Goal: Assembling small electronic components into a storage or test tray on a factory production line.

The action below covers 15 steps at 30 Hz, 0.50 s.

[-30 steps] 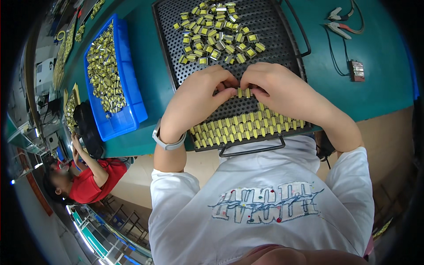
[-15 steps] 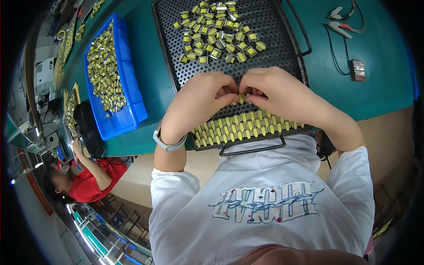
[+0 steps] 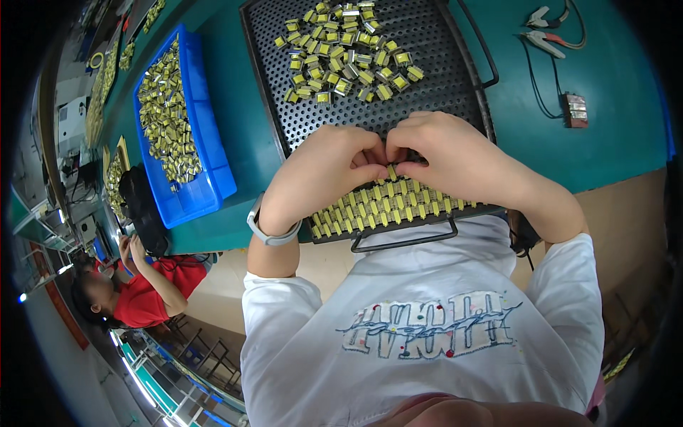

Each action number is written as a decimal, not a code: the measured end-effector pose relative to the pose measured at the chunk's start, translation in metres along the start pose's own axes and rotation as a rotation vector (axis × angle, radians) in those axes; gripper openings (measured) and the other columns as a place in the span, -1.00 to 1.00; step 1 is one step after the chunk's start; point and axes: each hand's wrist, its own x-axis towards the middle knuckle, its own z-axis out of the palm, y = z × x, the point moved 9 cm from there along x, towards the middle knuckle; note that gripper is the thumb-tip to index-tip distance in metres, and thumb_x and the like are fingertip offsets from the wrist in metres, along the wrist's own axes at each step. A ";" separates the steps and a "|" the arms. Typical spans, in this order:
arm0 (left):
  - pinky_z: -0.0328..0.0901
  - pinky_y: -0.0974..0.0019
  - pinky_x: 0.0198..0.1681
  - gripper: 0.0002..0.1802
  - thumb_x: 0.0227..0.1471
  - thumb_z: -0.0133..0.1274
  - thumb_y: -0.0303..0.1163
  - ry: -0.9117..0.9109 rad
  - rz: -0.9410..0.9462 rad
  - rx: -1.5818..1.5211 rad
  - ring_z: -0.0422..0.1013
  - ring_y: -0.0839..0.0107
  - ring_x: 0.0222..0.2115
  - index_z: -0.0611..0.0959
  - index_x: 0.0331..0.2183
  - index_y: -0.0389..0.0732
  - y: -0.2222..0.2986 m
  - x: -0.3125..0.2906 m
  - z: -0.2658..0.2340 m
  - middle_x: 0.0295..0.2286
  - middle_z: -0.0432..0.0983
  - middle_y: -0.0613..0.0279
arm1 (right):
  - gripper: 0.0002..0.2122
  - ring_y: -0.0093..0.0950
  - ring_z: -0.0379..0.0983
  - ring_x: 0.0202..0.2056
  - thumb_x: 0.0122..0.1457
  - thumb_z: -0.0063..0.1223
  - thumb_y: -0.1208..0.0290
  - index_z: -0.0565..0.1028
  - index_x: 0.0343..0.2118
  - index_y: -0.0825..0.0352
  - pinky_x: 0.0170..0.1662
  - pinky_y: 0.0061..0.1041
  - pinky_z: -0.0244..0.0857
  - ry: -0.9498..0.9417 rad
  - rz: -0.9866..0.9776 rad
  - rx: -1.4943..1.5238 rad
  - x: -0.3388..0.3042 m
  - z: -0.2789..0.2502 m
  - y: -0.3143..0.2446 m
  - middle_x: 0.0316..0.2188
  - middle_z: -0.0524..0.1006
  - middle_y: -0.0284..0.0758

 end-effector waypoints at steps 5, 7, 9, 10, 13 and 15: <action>0.45 0.30 -0.35 -0.82 -0.04 0.28 -0.44 -0.012 0.005 -0.004 0.61 0.26 -0.45 0.70 -0.35 -0.32 0.001 0.000 0.000 -0.49 0.64 0.08 | -0.89 -0.19 0.50 -0.24 0.00 0.24 0.54 0.52 -0.42 0.36 -0.09 -0.26 0.37 0.008 -0.017 -0.012 0.000 0.002 0.001 -0.42 0.55 -0.22; 0.45 0.32 -0.35 -0.81 -0.05 0.29 -0.43 -0.027 0.027 -0.005 0.61 0.27 -0.45 0.71 -0.34 -0.31 0.001 -0.001 0.000 -0.47 0.64 0.08 | -0.89 -0.19 0.50 -0.24 0.00 0.23 0.54 0.52 -0.42 0.36 -0.08 -0.27 0.37 0.008 -0.017 -0.035 -0.001 0.002 -0.001 -0.42 0.55 -0.22; 0.45 0.32 -0.35 -0.81 -0.04 0.28 -0.44 -0.031 0.035 -0.023 0.61 0.27 -0.45 0.71 -0.34 -0.31 0.001 0.000 0.001 -0.47 0.64 0.08 | -0.90 -0.20 0.49 -0.23 0.00 0.23 0.54 0.52 -0.43 0.36 -0.09 -0.27 0.37 0.002 -0.012 -0.036 -0.002 0.002 0.000 -0.42 0.54 -0.23; 0.44 0.33 -0.35 -0.82 -0.04 0.28 -0.44 -0.035 0.044 -0.040 0.61 0.28 -0.45 0.72 -0.33 -0.30 0.001 0.001 0.001 -0.47 0.65 0.08 | -0.90 -0.20 0.49 -0.23 0.00 0.23 0.53 0.52 -0.43 0.36 -0.09 -0.27 0.36 -0.004 -0.007 -0.039 -0.002 0.002 0.001 -0.42 0.53 -0.23; 0.44 0.34 -0.36 -0.82 -0.04 0.27 -0.45 -0.059 0.042 -0.014 0.61 0.28 -0.46 0.73 -0.33 -0.29 -0.001 0.002 0.002 -0.47 0.65 0.08 | -0.91 -0.20 0.47 -0.22 0.01 0.22 0.53 0.51 -0.43 0.36 -0.11 -0.25 0.36 -0.022 -0.026 -0.045 -0.002 0.004 -0.001 -0.41 0.52 -0.24; 0.43 0.34 -0.36 -0.83 -0.03 0.27 -0.45 -0.060 0.058 -0.012 0.60 0.28 -0.46 0.73 -0.33 -0.28 0.001 0.004 0.001 -0.47 0.65 0.09 | -0.91 -0.20 0.47 -0.22 0.02 0.22 0.52 0.52 -0.43 0.36 -0.11 -0.25 0.35 -0.017 -0.028 -0.057 -0.003 0.004 -0.002 -0.40 0.51 -0.24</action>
